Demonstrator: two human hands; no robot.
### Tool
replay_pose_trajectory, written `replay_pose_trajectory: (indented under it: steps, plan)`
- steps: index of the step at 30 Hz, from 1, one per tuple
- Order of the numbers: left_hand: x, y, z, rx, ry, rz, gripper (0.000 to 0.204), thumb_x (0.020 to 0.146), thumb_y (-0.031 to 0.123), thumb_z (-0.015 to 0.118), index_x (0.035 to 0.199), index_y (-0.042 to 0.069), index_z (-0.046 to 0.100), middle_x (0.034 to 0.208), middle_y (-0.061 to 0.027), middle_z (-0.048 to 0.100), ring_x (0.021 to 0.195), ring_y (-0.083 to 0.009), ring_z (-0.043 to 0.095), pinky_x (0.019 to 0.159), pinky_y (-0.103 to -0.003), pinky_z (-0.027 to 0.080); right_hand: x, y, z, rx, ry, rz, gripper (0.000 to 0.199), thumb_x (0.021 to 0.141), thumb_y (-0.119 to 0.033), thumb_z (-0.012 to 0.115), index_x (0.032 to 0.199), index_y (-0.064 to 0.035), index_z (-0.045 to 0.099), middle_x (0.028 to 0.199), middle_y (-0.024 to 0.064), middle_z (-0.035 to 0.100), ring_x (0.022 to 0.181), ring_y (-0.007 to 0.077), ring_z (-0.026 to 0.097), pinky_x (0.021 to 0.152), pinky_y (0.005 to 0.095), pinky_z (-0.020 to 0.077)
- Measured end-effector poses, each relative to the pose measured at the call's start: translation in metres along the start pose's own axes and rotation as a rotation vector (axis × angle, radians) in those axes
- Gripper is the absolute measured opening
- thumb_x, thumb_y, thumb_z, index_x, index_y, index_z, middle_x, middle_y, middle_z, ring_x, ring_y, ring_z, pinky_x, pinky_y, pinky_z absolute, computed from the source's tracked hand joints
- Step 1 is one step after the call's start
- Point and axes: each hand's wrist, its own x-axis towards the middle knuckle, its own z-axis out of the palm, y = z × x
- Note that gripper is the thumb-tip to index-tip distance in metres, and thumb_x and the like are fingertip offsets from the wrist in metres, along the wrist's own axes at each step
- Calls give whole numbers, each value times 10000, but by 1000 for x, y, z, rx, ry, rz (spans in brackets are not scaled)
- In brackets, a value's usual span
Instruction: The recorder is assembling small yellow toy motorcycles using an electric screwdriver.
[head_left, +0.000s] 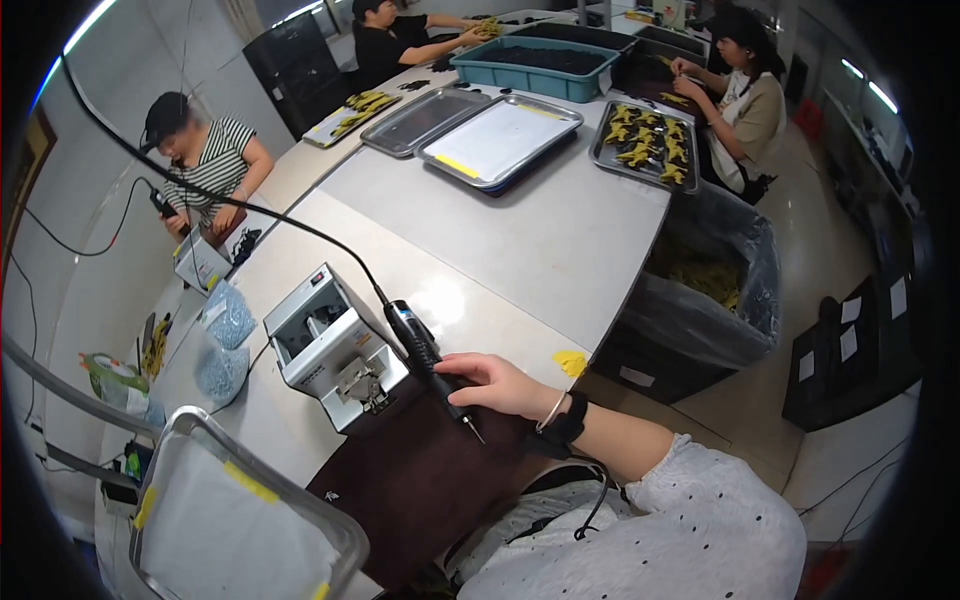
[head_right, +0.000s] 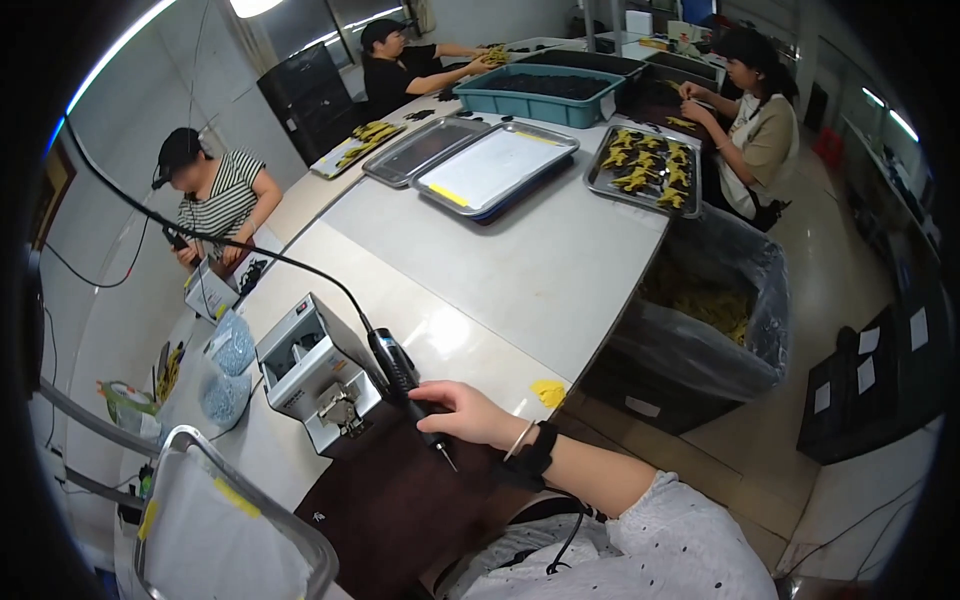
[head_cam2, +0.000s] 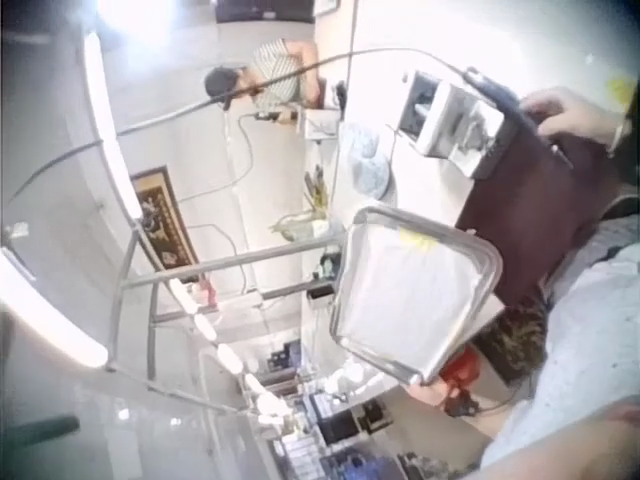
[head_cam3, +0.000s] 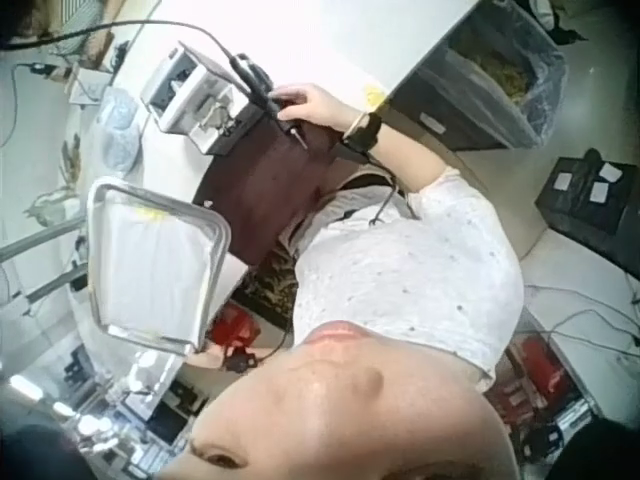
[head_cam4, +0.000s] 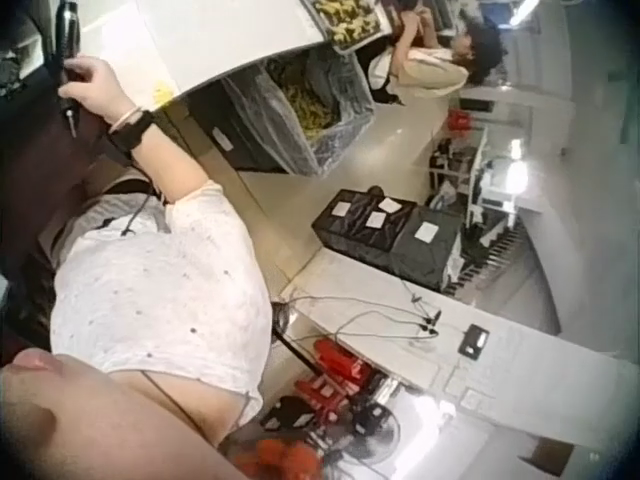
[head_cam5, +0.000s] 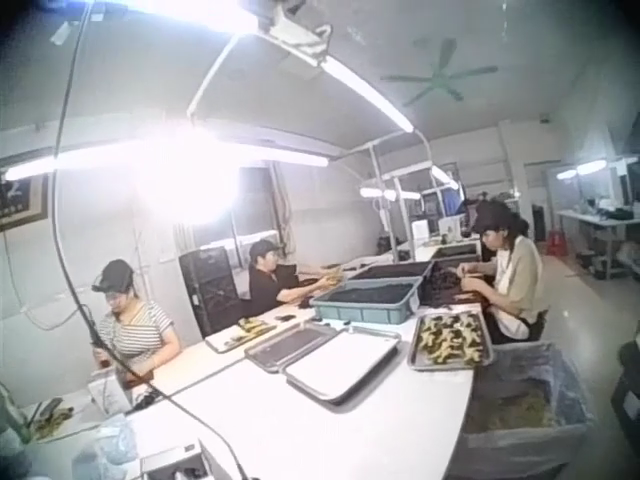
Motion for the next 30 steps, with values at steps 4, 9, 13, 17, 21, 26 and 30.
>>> replay_pose_trajectory:
  steps: [4, 9, 13, 17, 21, 26, 30]
  plan:
    - [-7, -52, -59, -7, 85, -57, 391, 843, 304, 580, 1046, -30, 600, 1023, -169, 605, 884, -272, 547, 755, -408, 469, -26, -28, 2, -291, 133, -77, 549, 832, -253, 676, 1292, -8, 501, 1342, 119, 472, 1216, 203, 476, 1006, 296, 373]
    - [-26, 30, 65, -134, -184, -364, 533, 783, 357, 582, 1183, 13, 503, 1055, -152, 612, 852, -286, 577, 742, -413, 489, -55, -76, 2, 396, -396, -6, 780, 827, -440, 664, 1425, -65, 332, 1333, 121, 466, 1213, 197, 471, 984, 303, 390]
    - [-51, 128, 189, -411, -576, -621, 427, 761, 224, 521, 1100, -35, 543, 959, -119, 625, 834, -259, 600, 765, -379, 490, -155, -93, -44, 414, -267, -199, 741, 842, -398, 662, 1389, -8, 349, 1191, 86, 563, 1056, 176, 570, 860, 307, 479]
    - [-80, 164, 276, -957, -871, -705, 750, 728, 26, 485, 1443, 37, 259, 1355, -235, 423, 1227, -354, 476, 1002, -483, 423, -219, -102, -82, 950, 16, -488, 730, 905, -628, 397, 1229, 12, 533, 1009, 142, 661, 913, 225, 645, 765, 335, 539]
    - [-109, 203, 341, -1007, -1217, -884, 741, 771, 9, 481, 1458, 43, 204, 1375, -221, 399, 1225, -354, 475, 996, -482, 435, -280, -72, -125, 268, 846, -372, 541, 879, -470, 485, 1080, 19, 598, 912, 104, 664, 797, 174, 629, 723, 283, 503]
    - [-113, 198, 361, -1191, -1344, -979, 793, 862, 99, 564, 1488, 92, 77, 1481, -201, 253, 1315, -346, 368, 964, -499, 447, -217, -123, -86, 552, 976, -301, 321, 878, -268, 471, 1020, -13, 605, 861, 62, 644, 760, 148, 603, 713, 260, 481]
    - [-109, 176, 330, -818, -1271, -642, 597, 927, 52, 508, 1454, 67, 226, 1424, -193, 368, 1246, -332, 458, 946, -370, 466, -94, -145, -102, 537, 901, -422, 77, 862, -109, 603, 933, -84, 589, 837, -4, 607, 769, 123, 602, 701, 285, 496]
